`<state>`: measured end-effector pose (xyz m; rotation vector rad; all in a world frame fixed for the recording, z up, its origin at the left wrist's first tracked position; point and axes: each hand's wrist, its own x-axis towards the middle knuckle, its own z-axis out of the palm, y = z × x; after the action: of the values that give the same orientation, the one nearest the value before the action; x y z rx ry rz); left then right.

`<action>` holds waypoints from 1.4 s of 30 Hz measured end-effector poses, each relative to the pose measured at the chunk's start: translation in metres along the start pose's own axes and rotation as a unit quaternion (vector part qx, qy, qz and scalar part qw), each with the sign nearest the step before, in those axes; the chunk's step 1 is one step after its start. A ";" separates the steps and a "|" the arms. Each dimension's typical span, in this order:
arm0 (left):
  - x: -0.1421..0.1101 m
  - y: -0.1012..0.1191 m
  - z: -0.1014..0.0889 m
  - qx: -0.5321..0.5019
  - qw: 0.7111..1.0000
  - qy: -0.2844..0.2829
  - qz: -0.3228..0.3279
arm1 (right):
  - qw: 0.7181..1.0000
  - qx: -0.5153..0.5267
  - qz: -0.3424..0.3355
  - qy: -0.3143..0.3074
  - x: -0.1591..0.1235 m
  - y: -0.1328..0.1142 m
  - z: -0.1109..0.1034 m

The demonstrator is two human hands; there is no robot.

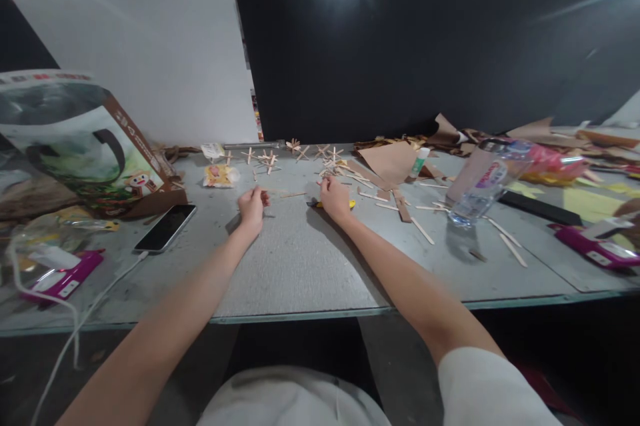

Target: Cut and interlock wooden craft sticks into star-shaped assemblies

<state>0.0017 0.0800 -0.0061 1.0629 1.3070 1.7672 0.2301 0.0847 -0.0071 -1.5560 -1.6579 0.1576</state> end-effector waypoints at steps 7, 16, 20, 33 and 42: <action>-0.016 0.007 0.004 0.037 0.996 -0.072 0.045 | 0.965 -0.015 -0.223 -0.139 -0.020 -0.031 0.000; -0.021 0.010 0.008 0.033 0.995 -0.092 0.034 | 0.957 -0.082 -0.243 -0.138 -0.014 -0.024 -0.002; -0.021 0.012 0.007 0.034 0.996 -0.078 0.031 | 0.974 -0.116 -0.167 -0.096 -0.004 -0.010 -0.004; -0.021 0.015 0.006 0.031 0.998 -0.027 0.038 | 0.975 -0.210 0.072 -0.001 0.023 0.059 -0.044; -0.019 0.016 0.004 0.035 0.998 0.009 0.044 | 0.971 -0.218 0.088 -0.044 0.025 0.080 -0.037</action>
<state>0.0124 0.0602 0.0062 1.1637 1.3605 1.8103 0.3173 0.1086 -0.0194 -2.0549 -1.6981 -0.0513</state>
